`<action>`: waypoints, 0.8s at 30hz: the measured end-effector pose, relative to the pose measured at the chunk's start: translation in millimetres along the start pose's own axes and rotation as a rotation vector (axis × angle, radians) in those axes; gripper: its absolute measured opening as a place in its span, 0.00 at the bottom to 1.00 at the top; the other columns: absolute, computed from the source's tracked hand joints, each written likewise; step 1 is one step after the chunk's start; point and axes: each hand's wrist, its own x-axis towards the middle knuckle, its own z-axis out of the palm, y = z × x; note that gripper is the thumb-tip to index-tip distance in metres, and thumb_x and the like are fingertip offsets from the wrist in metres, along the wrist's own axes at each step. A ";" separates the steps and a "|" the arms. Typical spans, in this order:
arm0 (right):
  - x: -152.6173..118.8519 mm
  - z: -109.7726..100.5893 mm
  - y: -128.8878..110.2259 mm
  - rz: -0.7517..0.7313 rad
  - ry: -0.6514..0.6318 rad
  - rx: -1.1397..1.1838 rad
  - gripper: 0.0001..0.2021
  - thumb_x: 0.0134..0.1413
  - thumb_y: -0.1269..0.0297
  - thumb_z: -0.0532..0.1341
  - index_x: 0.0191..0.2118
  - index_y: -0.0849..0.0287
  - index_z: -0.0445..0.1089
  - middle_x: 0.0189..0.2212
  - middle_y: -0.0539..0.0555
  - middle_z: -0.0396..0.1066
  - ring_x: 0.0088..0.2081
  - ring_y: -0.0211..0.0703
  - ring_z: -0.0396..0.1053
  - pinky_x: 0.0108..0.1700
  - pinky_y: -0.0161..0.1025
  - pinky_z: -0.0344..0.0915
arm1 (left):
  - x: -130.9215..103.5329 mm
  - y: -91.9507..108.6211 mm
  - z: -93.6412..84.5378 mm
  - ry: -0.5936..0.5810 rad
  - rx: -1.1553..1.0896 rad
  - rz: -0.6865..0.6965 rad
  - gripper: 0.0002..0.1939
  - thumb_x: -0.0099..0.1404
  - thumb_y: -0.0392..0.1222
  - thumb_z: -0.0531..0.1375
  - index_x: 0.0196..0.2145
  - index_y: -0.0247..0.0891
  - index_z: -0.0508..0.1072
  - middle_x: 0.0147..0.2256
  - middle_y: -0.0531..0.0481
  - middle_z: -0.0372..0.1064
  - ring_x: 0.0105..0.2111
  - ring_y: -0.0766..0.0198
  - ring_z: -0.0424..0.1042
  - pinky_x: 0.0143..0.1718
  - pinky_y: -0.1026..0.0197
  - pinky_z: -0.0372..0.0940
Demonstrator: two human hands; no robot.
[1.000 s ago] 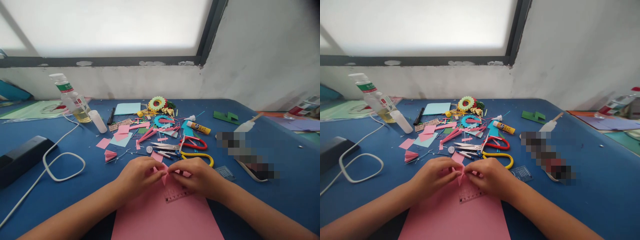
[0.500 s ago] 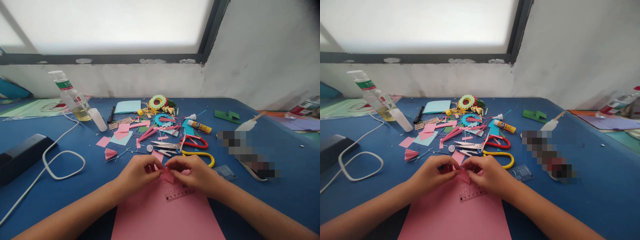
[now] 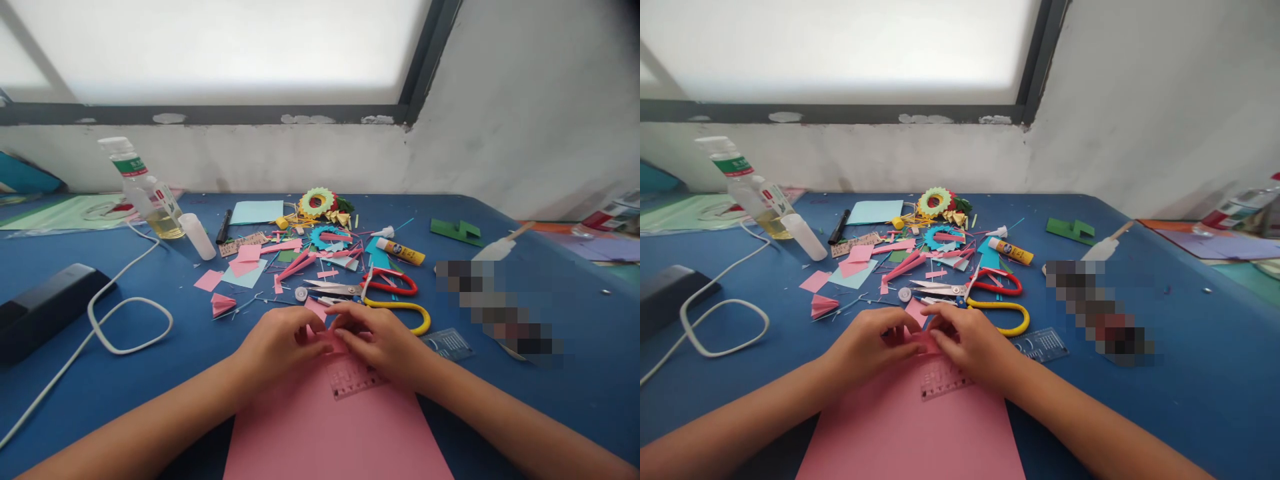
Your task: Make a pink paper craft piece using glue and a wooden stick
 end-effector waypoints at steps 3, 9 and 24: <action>1.0 1.9 2.1 -0.045 0.009 -0.054 0.14 0.54 0.76 0.55 0.46 0.59 0.67 0.33 0.51 0.74 0.33 0.37 0.72 0.33 0.32 0.67 | -2.0 -0.4 0.8 -0.007 0.106 0.045 0.07 0.55 0.43 0.62 0.29 0.37 0.73 0.27 0.51 0.69 0.25 0.66 0.66 0.26 0.64 0.60; 0.7 2.1 2.7 -0.143 -0.013 -0.110 0.12 0.54 0.75 0.55 0.43 0.59 0.69 0.39 0.54 0.73 0.42 0.40 0.70 0.44 0.36 0.66 | -5.6 -3.2 1.1 -0.022 0.205 0.119 0.07 0.59 0.35 0.56 0.30 0.39 0.74 0.30 0.51 0.70 0.31 0.64 0.69 0.31 0.64 0.62; -9.6 -5.4 14.6 -0.477 -0.072 -0.319 0.11 0.60 0.73 0.51 0.45 0.62 0.67 0.36 0.57 0.73 0.38 0.41 0.70 0.38 0.38 0.67 | 1.3 -12.4 -9.9 -0.138 0.293 0.393 0.11 0.65 0.38 0.51 0.33 0.38 0.74 0.33 0.51 0.71 0.31 0.67 0.69 0.30 0.67 0.62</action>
